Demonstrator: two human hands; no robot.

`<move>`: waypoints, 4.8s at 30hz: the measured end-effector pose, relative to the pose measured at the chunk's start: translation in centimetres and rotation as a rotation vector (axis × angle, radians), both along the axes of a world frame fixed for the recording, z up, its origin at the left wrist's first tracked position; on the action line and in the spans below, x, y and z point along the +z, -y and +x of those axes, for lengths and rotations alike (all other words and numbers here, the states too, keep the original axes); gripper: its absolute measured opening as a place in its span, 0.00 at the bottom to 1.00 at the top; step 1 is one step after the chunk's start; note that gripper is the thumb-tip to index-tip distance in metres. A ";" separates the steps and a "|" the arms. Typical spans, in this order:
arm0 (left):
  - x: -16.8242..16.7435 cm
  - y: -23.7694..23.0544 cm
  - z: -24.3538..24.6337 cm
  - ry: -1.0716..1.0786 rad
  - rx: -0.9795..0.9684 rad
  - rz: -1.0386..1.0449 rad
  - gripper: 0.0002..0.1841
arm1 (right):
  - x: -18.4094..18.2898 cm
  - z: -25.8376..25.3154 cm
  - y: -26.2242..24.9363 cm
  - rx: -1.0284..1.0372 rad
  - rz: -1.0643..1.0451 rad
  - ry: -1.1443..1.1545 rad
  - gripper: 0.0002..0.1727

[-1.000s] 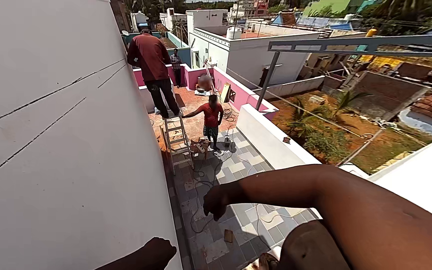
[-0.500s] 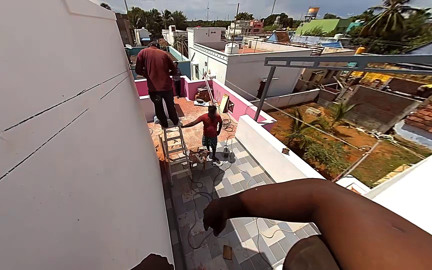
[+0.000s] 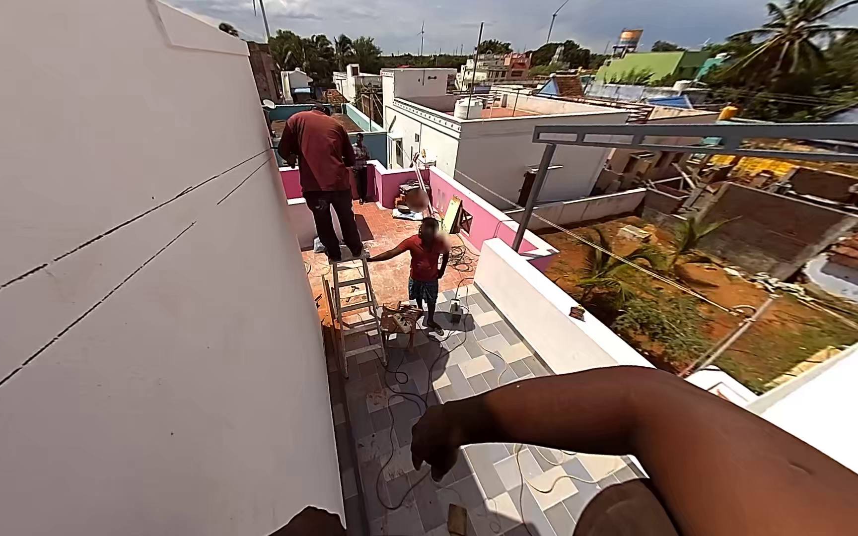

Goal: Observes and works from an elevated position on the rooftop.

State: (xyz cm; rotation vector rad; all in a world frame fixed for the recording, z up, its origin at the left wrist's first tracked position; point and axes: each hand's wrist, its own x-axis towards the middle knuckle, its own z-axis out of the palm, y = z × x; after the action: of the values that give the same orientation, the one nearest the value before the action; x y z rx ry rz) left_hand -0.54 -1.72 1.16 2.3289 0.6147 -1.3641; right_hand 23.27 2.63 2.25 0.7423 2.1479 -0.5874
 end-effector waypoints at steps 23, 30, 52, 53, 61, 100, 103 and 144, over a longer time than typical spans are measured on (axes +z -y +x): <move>2.6 1.1 0.0 0.001 -0.002 0.010 0.26 | 0.9 -0.3 0.0 0.029 -0.023 0.016 0.22; 3.1 1.3 0.3 -0.011 -0.005 0.005 0.26 | 0.8 -0.3 -0.1 0.035 -0.019 0.031 0.22; 3.0 1.0 1.3 -0.043 0.030 -0.026 0.27 | 1.2 0.1 0.4 -0.008 -0.002 -0.001 0.22; 3.1 1.0 1.4 -0.039 0.025 -0.033 0.28 | 1.2 0.1 0.4 -0.013 -0.001 -0.007 0.22; 3.4 1.1 1.3 -0.065 0.020 -0.012 0.28 | 0.8 0.1 0.3 0.014 -0.001 0.004 0.23; -0.6 0.0 0.3 -0.031 0.027 -0.033 0.27 | 1.0 -0.1 0.3 0.020 0.002 0.032 0.20; -2.7 -0.3 -0.4 -0.002 0.043 -0.028 0.25 | 0.5 0.0 0.1 0.013 -0.001 0.028 0.20; -2.8 -0.2 -0.3 -0.026 0.057 -0.031 0.26 | 0.6 0.1 0.3 -0.016 0.006 0.000 0.22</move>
State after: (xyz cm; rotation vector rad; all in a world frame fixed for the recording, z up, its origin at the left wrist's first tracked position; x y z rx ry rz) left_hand -0.83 -1.52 -1.62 2.2548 0.6582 -1.3704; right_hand 23.41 2.35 2.89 0.7632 2.1469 -0.5896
